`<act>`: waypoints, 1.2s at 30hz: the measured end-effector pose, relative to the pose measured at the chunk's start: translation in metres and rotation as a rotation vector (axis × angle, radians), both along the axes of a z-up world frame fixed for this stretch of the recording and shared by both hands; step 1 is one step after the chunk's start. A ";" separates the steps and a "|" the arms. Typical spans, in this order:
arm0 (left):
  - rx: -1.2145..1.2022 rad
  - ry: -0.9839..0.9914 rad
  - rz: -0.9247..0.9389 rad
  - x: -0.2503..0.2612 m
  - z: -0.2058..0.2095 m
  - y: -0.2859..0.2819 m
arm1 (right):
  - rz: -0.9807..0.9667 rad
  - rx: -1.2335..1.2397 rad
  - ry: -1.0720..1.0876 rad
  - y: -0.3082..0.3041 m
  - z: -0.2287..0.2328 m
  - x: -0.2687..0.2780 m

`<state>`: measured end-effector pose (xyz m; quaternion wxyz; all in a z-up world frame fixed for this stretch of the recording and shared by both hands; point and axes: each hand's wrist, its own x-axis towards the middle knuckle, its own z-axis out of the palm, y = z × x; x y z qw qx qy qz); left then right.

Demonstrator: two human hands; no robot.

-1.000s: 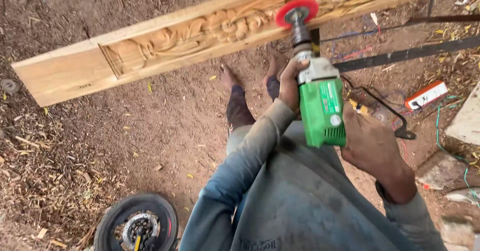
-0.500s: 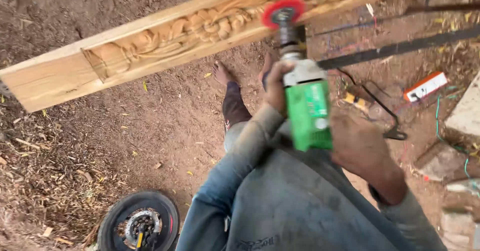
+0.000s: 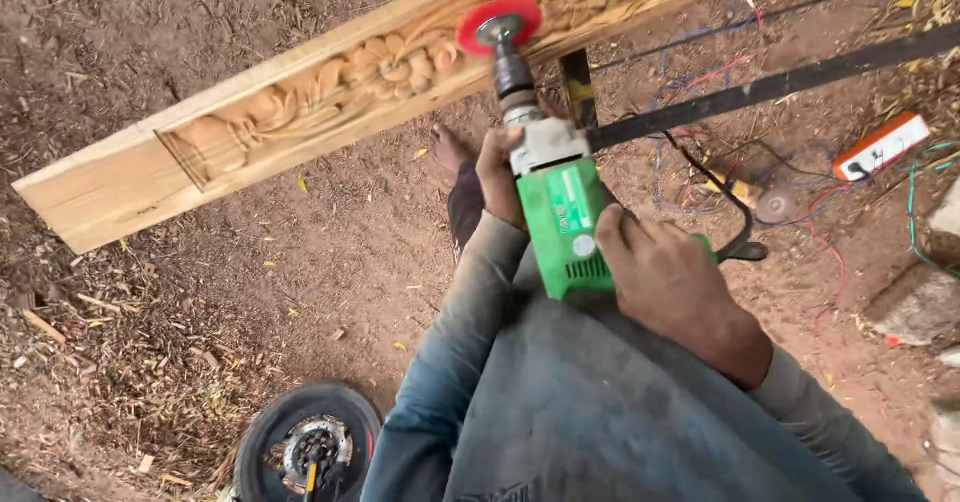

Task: Sanding or polishing a decorative carved wooden beam using a handheld power drill with a sanding attachment.

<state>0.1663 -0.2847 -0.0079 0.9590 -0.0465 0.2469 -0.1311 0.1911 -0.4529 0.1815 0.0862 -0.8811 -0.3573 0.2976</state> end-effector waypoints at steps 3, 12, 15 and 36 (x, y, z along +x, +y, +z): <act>-0.055 -0.047 -0.015 0.009 -0.001 -0.019 | -0.016 0.014 -0.043 -0.010 0.006 0.008; 0.019 0.011 -0.119 0.045 -0.012 -0.062 | -0.103 -0.067 -0.119 -0.060 -0.015 0.002; 0.067 0.018 -0.139 0.050 -0.036 -0.099 | -0.137 -0.179 -0.086 -0.077 -0.015 0.001; -0.077 -0.056 -0.057 0.078 -0.015 -0.126 | -0.104 -0.198 -0.062 -0.115 -0.012 0.032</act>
